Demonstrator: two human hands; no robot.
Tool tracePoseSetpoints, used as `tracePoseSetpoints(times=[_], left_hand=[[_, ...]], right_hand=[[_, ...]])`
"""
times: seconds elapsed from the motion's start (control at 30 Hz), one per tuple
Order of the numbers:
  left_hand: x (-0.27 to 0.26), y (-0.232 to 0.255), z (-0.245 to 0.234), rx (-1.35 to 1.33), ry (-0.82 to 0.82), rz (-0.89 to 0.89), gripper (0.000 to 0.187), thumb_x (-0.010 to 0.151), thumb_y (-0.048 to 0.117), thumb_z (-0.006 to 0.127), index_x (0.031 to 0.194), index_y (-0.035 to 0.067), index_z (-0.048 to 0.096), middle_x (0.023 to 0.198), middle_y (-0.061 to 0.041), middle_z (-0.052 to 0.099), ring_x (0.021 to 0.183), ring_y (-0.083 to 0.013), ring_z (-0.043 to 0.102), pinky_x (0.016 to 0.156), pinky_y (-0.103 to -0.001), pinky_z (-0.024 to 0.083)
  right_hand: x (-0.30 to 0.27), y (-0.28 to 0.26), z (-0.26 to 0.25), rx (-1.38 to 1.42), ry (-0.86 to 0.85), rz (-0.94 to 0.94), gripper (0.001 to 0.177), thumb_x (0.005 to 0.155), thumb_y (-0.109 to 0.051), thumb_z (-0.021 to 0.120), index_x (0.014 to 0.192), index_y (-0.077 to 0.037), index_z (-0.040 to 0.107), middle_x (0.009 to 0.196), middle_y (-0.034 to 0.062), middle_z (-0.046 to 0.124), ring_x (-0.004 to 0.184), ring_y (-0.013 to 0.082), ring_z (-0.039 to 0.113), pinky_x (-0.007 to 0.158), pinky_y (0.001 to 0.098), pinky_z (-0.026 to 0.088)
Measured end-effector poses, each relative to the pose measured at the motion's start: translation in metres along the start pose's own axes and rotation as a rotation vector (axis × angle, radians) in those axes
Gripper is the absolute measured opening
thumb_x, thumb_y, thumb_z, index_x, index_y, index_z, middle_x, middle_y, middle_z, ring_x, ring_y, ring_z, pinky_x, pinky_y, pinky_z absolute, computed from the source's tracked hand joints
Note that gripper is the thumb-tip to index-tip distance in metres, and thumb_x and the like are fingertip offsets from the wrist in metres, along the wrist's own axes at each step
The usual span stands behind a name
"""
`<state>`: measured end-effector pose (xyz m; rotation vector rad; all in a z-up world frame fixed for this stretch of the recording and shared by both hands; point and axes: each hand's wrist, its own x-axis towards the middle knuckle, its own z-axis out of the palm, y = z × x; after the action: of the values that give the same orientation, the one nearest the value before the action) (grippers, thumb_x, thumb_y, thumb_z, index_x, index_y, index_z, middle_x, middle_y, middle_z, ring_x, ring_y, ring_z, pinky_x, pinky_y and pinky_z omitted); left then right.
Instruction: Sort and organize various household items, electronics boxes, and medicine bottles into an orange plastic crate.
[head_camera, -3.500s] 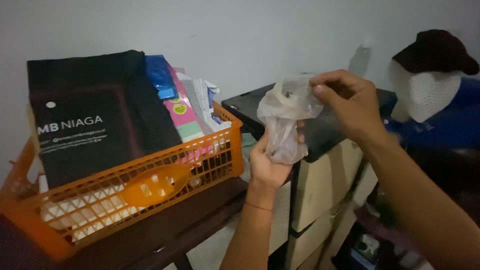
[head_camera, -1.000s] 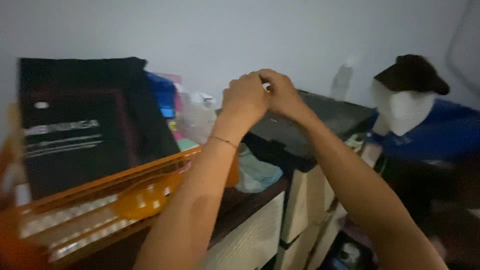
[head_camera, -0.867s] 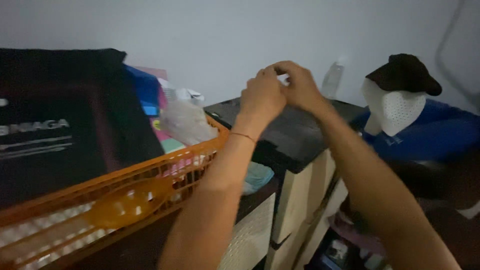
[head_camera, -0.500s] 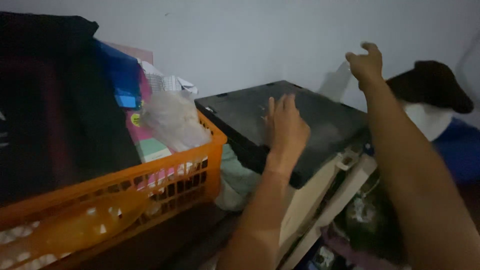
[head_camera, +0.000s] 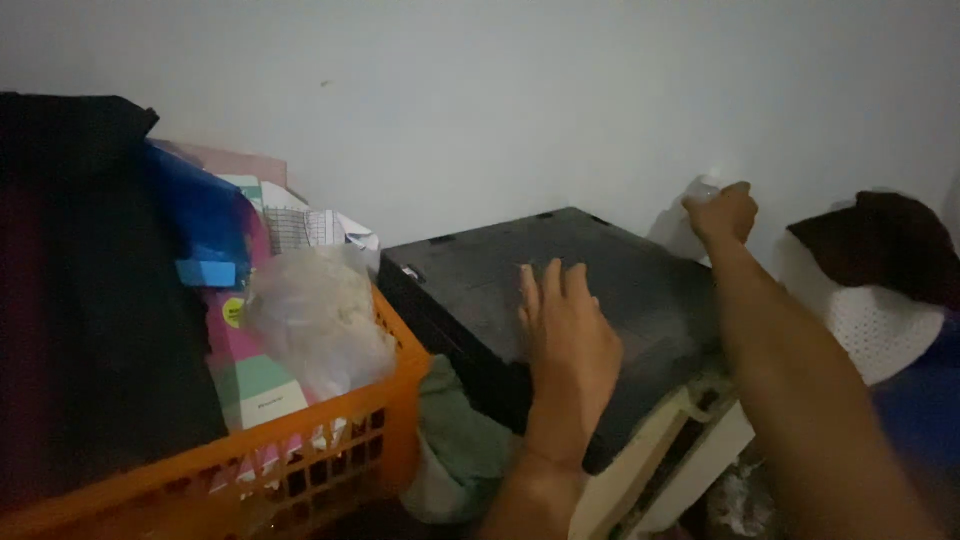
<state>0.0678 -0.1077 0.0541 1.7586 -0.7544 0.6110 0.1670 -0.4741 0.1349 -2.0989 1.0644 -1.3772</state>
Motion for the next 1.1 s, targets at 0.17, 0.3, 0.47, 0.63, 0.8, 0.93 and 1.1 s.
tracePoseSetpoints(times=[0.17,0.3,0.47,0.63,0.8,0.93,1.1], left_hand=[[-0.002,0.002,0.004,0.041,-0.040,0.000,0.042,0.098,0.008,0.056,0.138,-0.003,0.053,0.152,-0.027,0.042,0.147,-0.0526,0.023,0.117,-0.063,0.021],[-0.003,0.004,-0.003,0.045,-0.071,0.018,0.045,0.095,0.008,0.059,0.138,-0.004,0.052,0.150,-0.028,0.042,0.145,-0.0539,0.022,0.115,-0.064,0.021],[-0.007,0.006,-0.014,-0.462,0.112,-0.031,0.054,0.095,0.001,0.055,0.148,0.001,0.046,0.147,-0.022,0.052,0.140,-0.0391,0.050,0.116,-0.049,0.040],[-0.025,0.019,-0.044,-1.004,0.103,-0.003,0.054,0.099,0.010,0.053,0.151,0.001,0.040,0.148,-0.018,0.053,0.137,-0.0305,0.054,0.111,-0.041,0.046],[-0.062,0.030,-0.087,-1.313,-0.073,-0.134,0.057,0.105,0.034,0.054,0.148,-0.002,0.047,0.137,-0.016,0.060,0.123,-0.0252,0.062,0.098,-0.038,0.056],[-0.091,0.039,-0.112,-1.212,-0.108,0.052,0.060,0.098,0.025,0.071,0.146,0.001,0.044,0.135,-0.015,0.059,0.120,-0.0239,0.062,0.099,-0.038,0.055],[-0.119,0.050,-0.141,-1.071,-0.031,0.070,0.057,0.095,0.017,0.073,0.143,0.001,0.046,0.134,-0.014,0.059,0.122,-0.0225,0.061,0.102,-0.036,0.055]], right_hand=[[0.002,0.013,0.016,0.106,0.012,-0.178,0.069,0.081,-0.030,0.089,0.128,0.005,0.052,0.119,0.0243,0.061,0.105,0.0371,0.063,0.086,0.0496,0.055],[-0.058,-0.038,-0.033,0.346,-0.132,-0.123,0.066,0.083,-0.028,0.085,0.130,0.003,0.050,0.116,0.0189,0.063,0.103,0.0309,0.067,0.087,0.0464,0.059],[-0.122,-0.069,-0.106,1.149,-0.831,-0.245,0.055,0.097,-0.034,0.071,0.136,0.002,0.055,0.119,0.0096,0.064,0.106,0.0216,0.065,0.098,0.0433,0.056],[-0.174,-0.084,-0.170,1.315,-1.086,-0.486,0.057,0.097,-0.034,0.072,0.139,0.000,0.053,0.115,0.0088,0.063,0.104,0.0195,0.064,0.099,0.0401,0.054],[-0.232,-0.105,-0.216,1.369,-1.179,-0.585,0.059,0.098,-0.029,0.074,0.142,0.003,0.052,0.114,0.0106,0.064,0.109,0.0230,0.063,0.102,0.0418,0.051],[-0.268,-0.121,-0.237,1.429,-1.276,-0.600,0.068,0.093,-0.024,0.078,0.148,0.003,0.049,0.129,0.0149,0.065,0.130,0.0311,0.064,0.112,0.0489,0.052],[-0.308,-0.133,-0.257,1.433,-1.300,-0.604,0.081,0.092,-0.023,0.081,0.157,0.001,0.039,0.140,0.0187,0.058,0.136,0.0336,0.059,0.118,0.0501,0.049]])
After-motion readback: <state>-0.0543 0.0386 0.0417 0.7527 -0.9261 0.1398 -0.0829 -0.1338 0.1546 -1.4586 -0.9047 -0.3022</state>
